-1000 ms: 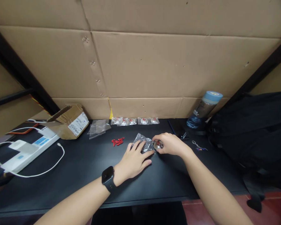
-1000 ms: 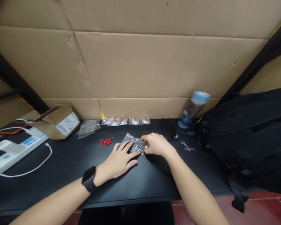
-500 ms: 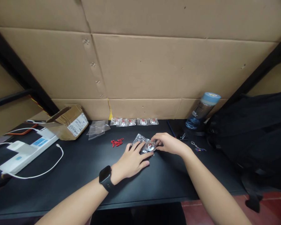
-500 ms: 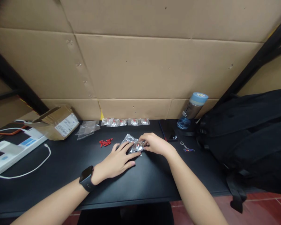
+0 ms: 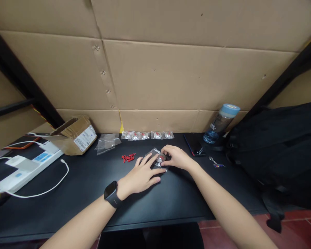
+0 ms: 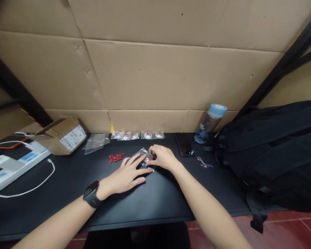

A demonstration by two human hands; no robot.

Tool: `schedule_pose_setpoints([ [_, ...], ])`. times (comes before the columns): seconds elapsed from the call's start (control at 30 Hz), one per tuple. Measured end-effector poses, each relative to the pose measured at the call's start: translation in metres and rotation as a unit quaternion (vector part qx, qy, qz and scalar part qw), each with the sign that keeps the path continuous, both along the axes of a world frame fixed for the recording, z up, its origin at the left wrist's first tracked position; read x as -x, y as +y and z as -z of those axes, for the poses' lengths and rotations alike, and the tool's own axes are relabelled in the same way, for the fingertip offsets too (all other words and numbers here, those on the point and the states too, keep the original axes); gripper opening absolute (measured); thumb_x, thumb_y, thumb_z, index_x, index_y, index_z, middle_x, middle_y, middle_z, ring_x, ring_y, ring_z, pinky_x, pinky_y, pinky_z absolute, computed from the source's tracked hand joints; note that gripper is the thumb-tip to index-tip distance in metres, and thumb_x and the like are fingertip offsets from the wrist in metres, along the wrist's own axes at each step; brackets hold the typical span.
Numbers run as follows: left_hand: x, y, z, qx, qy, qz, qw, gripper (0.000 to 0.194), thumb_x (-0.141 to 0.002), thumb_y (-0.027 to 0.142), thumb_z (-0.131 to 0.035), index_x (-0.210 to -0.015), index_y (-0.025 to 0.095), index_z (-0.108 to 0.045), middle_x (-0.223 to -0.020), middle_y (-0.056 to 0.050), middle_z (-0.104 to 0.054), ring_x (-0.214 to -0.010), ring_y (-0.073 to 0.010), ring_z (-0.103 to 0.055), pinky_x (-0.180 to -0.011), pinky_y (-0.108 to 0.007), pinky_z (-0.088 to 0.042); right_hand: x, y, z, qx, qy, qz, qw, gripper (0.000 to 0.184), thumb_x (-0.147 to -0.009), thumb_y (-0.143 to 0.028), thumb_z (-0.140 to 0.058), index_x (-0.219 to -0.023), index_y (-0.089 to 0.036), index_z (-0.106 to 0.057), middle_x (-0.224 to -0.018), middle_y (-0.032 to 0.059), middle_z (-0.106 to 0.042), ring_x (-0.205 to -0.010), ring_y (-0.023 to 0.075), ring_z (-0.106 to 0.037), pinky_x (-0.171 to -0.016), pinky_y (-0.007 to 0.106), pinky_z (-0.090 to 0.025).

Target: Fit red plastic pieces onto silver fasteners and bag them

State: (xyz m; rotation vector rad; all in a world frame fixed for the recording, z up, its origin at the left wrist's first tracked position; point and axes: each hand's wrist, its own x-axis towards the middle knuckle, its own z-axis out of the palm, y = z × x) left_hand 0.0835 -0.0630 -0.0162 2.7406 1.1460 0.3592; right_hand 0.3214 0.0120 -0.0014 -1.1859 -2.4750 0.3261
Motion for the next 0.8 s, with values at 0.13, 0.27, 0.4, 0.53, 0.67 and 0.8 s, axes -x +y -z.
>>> schedule_pose_setpoints([
  [0.13, 0.008, 0.002, 0.001, 0.001, -0.016, 0.002, 1.000, 0.039, -0.100, 0.046, -0.051, -0.139, 0.050, -0.055, -0.166, -0.001, -0.024, -0.150, -0.0400, -0.022, -0.110, -0.065, -0.034, -0.007, 0.006, 0.002, 0.055, 0.039, -0.053, 0.996, 0.036, -0.075, -0.034, -0.084, -0.103, -0.024, -0.064, -0.089, -0.0018, -0.063, -0.076, 0.0137, -0.056, -0.068, 0.024, -0.040],
  [0.27, 0.011, 0.004, 0.001, 0.015, -0.015, 0.008, 1.000, 0.040, -0.099, 0.045, -0.053, -0.138, 0.051, -0.055, -0.166, 0.001, -0.025, -0.150, -0.0394, -0.022, -0.111, -0.065, -0.032, -0.003, 0.005, 0.006, 0.033, 0.057, -0.018, 0.998, 0.033, -0.076, -0.032, -0.083, -0.102, -0.025, -0.063, -0.094, -0.0009, -0.062, -0.080, 0.0146, -0.057, -0.070, 0.025, -0.042],
  [0.4, 0.011, 0.003, -0.002, 0.019, -0.012, 0.003, 1.000, 0.040, -0.097, 0.044, -0.057, -0.136, 0.052, -0.057, -0.169, 0.003, -0.015, -0.151, -0.0420, -0.017, -0.111, -0.069, -0.030, 0.013, 0.002, 0.013, -0.026, 0.052, 0.037, 0.998, 0.028, -0.081, -0.030, -0.078, -0.103, -0.026, -0.061, -0.101, 0.0011, -0.062, -0.095, 0.0187, -0.058, -0.077, 0.028, -0.044],
  [0.53, 0.016, 0.003, -0.008, 0.023, -0.016, -0.003, 1.000, 0.036, -0.096, 0.042, -0.058, -0.131, 0.049, -0.062, -0.168, 0.003, -0.016, -0.150, -0.0426, -0.018, -0.111, -0.070, -0.028, 0.024, 0.003, 0.017, -0.050, 0.071, 0.051, 0.995, 0.024, -0.084, -0.030, -0.075, -0.102, -0.025, -0.061, -0.103, 0.0034, -0.061, -0.100, 0.0211, -0.057, -0.084, 0.032, -0.045],
  [0.67, 0.021, 0.009, -0.016, 0.013, -0.044, -0.010, 0.999, 0.036, -0.096, 0.027, -0.056, -0.125, 0.043, -0.066, -0.160, 0.003, -0.034, -0.148, -0.0343, -0.023, -0.113, -0.058, -0.032, 0.015, 0.005, 0.012, 0.003, 0.115, -0.041, 0.992, 0.030, -0.084, -0.031, -0.075, -0.110, -0.024, -0.061, -0.106, 0.0041, -0.061, -0.098, 0.0202, -0.058, -0.086, 0.032, -0.047],
  [0.8, 0.016, 0.016, -0.016, -0.029, -0.095, -0.078, 0.992, 0.052, -0.087, 0.013, -0.058, -0.136, 0.031, -0.054, -0.142, -0.006, -0.054, -0.133, -0.0275, -0.042, -0.103, -0.044, -0.039, -0.003, 0.008, 0.004, 0.045, 0.147, -0.078, 0.985, 0.019, -0.095, -0.019, -0.054, -0.111, -0.023, -0.062, -0.106, 0.0052, -0.062, -0.087, 0.0166, -0.059, -0.079, 0.029, -0.048],
])
